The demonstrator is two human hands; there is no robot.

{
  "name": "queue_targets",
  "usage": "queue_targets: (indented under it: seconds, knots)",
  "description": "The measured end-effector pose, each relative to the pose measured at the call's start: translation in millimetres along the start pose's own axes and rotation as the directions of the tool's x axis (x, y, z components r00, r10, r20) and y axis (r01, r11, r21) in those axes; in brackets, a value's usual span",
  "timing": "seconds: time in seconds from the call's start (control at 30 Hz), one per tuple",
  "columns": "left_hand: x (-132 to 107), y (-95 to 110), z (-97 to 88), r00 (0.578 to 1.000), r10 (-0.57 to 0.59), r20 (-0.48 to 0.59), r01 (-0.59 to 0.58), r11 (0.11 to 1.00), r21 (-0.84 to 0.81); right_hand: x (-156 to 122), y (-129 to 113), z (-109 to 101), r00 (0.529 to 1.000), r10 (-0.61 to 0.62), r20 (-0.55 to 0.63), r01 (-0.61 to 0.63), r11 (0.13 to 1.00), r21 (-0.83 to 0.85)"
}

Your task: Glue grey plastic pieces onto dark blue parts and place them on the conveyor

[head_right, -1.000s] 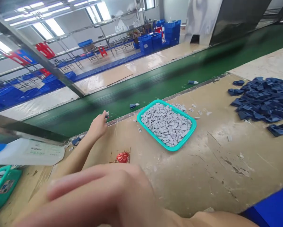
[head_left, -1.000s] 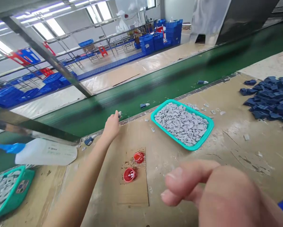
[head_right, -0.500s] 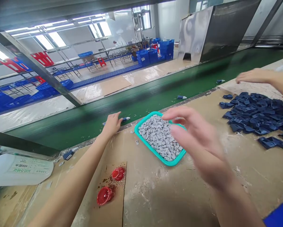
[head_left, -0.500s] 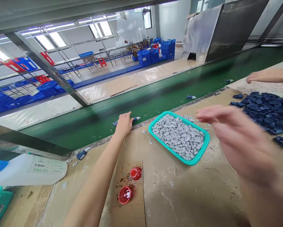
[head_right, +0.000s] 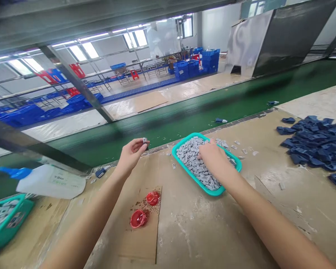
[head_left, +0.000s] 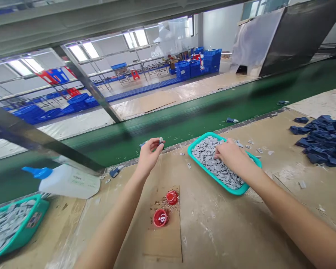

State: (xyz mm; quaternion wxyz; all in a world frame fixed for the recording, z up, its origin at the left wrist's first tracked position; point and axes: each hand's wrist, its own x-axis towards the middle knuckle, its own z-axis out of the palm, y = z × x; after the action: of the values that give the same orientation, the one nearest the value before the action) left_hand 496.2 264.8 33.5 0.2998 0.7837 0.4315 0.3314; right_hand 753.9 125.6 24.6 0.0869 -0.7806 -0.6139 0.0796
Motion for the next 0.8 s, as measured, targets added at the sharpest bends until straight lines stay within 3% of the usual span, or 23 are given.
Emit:
queue_targets:
  seconds: [0.07, 0.13, 0.23, 0.3, 0.4, 0.5, 0.57, 0.63, 0.8]
  knots:
    - [-37, 13, -20.6, 0.992, -0.128, 0.016, 0.127, 0.947, -0.296, -3, -1, 2, 0.999, -0.049, -0.016, 0.048, 0.998, -0.042]
    - [-74, 22, -40.2, 0.969, -0.244, 0.039, 0.234, 0.854, -0.464, -6, 0, 5, 0.991, -0.12, -0.059, 0.116, 0.991, -0.073]
    - [-126, 28, -62.2, 0.922, -0.386, 0.001, 0.32, 0.763, -0.562, -17, -4, 5, 0.964, -0.228, -0.138, 0.22, 0.973, -0.075]
    - [-154, 29, -69.2, 0.879, -0.476, -0.039, 0.357, 0.709, -0.608, -29, -14, 1, 0.943, -0.292, -0.159, 0.298, 0.955, 0.015]
    - [-189, 31, -66.9, 0.805, -0.579, -0.133, 0.362, 0.655, -0.663, -51, -40, -3, 0.944, -0.301, -0.132, 0.329, 0.883, 0.335]
    - [-215, 35, -54.3, 0.699, -0.661, -0.272, 0.32, 0.63, -0.707, -71, -74, 2, 0.98, -0.2, 0.024, 0.138, 0.751, 0.645]
    - [-228, 36, -45.4, 0.639, -0.694, -0.332, 0.28, 0.612, -0.739, -80, -94, 12, 0.971, -0.197, 0.133, 0.025, 0.639, 0.769]
    - [-236, 37, -38.8, 0.611, -0.706, -0.359, 0.236, 0.595, -0.769, -83, -109, 24, 0.96, -0.224, 0.167, -0.015, 0.554, 0.832]
    - [-242, 42, -32.1, 0.578, -0.702, -0.415, 0.19, 0.611, -0.769, -80, -122, 45, 0.965, -0.195, 0.173, -0.064, 0.465, 0.883]
